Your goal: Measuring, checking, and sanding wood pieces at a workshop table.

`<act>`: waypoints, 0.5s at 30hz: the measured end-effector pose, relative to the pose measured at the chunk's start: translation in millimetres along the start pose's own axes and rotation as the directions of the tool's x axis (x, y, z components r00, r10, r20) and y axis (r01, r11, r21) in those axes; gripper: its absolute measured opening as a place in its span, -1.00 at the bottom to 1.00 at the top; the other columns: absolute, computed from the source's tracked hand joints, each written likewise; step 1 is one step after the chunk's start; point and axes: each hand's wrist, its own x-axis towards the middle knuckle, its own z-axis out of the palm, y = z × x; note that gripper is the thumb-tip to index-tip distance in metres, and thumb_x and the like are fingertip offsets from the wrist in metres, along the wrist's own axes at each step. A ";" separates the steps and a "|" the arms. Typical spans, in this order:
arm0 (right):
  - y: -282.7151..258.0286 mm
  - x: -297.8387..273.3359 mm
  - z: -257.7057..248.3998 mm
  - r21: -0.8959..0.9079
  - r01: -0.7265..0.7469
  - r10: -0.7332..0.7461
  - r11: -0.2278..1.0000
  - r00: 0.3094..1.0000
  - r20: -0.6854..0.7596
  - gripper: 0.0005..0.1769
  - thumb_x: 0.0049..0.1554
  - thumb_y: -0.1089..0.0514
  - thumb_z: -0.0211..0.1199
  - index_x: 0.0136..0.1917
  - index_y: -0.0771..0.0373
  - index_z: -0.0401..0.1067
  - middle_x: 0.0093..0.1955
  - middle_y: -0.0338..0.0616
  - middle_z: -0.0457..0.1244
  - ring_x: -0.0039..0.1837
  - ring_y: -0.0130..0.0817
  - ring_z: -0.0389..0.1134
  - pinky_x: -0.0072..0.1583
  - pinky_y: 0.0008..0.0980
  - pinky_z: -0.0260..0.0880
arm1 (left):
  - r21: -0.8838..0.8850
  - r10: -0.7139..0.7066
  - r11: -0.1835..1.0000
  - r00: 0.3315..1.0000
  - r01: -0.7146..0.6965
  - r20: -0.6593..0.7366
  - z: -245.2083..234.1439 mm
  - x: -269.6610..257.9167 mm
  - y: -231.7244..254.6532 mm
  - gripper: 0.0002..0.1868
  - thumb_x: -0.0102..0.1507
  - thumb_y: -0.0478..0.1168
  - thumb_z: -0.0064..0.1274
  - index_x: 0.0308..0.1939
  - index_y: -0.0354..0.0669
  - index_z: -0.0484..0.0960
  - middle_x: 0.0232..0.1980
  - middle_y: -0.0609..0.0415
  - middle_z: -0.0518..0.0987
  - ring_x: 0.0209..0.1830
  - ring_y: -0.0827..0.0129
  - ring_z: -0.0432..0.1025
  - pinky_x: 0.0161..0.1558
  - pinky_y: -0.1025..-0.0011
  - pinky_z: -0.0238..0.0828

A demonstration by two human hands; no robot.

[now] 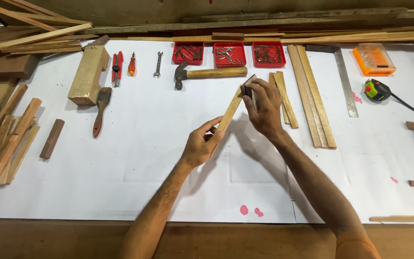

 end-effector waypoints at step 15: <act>-17.0 -15.5 12.9 -0.128 0.216 -0.208 0.968 0.975 0.074 -0.53 0.18 0.09 0.44 0.31 0.05 0.38 0.43 -0.20 0.19 0.42 -0.17 0.16 0.33 -0.05 0.04 | 0.512 0.331 0.818 0.942 -0.261 -0.049 -25.8 -0.7 -4.0 -0.36 0.23 -0.30 0.22 0.41 -0.10 0.45 -0.21 0.09 0.52 -0.33 0.46 0.44 -0.29 0.44 0.52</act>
